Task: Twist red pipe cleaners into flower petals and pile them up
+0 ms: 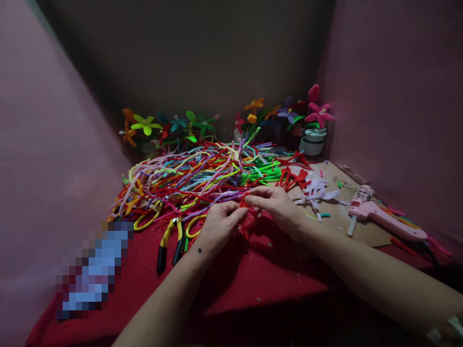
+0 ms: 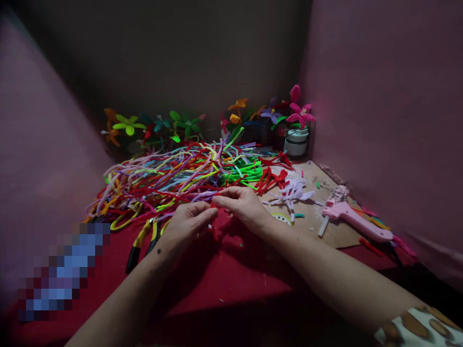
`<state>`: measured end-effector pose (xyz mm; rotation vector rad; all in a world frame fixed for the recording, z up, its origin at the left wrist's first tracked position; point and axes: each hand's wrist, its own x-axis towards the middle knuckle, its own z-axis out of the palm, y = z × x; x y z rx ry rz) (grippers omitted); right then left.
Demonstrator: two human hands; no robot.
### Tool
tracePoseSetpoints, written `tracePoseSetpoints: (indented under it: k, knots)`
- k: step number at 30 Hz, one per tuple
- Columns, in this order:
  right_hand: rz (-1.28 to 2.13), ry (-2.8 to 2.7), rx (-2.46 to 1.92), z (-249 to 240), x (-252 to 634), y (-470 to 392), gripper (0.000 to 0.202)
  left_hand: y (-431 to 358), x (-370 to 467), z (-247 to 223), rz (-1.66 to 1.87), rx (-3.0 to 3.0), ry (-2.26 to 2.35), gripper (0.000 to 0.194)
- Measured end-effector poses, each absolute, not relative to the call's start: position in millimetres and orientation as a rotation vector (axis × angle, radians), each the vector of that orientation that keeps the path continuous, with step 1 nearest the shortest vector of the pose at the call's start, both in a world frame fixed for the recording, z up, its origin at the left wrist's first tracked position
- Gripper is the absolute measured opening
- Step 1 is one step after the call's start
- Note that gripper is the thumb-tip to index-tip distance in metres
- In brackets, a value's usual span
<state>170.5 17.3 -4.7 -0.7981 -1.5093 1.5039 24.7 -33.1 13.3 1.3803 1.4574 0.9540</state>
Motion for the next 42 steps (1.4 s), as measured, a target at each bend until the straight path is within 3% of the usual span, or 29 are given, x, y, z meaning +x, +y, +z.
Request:
tracePoseSetpoints:
  k: [7, 13, 19, 26, 36, 42]
  knots:
    - [1.492, -1.525, -0.813, -9, 169, 15, 0.021, -33, 26, 12, 0.868, 1.403, 1.441, 0.023]
    - [1.677, -1.501, -0.700, -9, 170, 14, 0.023, -31, 24, 16, 0.881, 1.270, 1.499, 0.018]
    - [1.681, -1.581, -0.807, 1, 169, 9, 0.024, -29, 16, 21, 1.162, 1.217, 1.350, 0.035]
    - [1.920, -1.608, -0.730, -5, 169, 5, 0.025, -27, 14, 6, 1.212, 1.057, 1.173, 0.020]
    - [1.602, -1.517, -0.967, -7, 151, -5, 0.024, -26, 32, -2, 1.497, 0.888, 1.210, 0.019]
    - [1.676, -1.559, -0.918, -7, 160, -1, 0.022, -21, 14, 1, 1.157, 1.006, 1.071, 0.018]
